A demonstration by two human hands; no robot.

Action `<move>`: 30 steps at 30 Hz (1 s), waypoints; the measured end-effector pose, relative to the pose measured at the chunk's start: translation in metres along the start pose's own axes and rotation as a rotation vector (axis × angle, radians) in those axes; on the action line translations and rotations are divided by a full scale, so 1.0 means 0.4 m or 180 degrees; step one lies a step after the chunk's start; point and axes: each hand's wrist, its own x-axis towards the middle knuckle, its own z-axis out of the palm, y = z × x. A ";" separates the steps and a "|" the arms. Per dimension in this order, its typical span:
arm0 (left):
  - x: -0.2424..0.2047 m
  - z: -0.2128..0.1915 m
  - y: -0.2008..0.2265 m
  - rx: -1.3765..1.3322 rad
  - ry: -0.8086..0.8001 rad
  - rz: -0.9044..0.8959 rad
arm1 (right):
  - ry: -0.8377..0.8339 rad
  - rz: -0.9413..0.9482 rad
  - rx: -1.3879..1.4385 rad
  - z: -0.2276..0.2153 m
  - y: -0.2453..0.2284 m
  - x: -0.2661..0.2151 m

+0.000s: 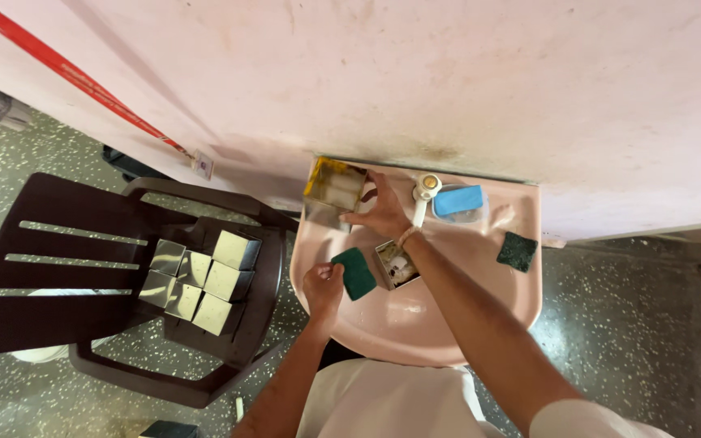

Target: The person scrubs a small metal container with a green sponge under running water in a pink sink, rinses it, and places it on a nearby chair. The person repeats this process with a second container.

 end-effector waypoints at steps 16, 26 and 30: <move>0.031 -0.018 0.036 -0.0274 -0.0195 0.0136 | -0.0032 0.1709 0.2011 -0.171 -0.015 -0.472; 0.009 -0.025 0.103 0.0007 -0.0009 0.0120 | 0.0031 0.1662 0.2639 -0.148 0.002 -0.397; -0.004 -0.040 0.132 -0.0005 0.0070 0.0039 | 0.0043 0.1914 0.2648 -0.142 0.032 -0.391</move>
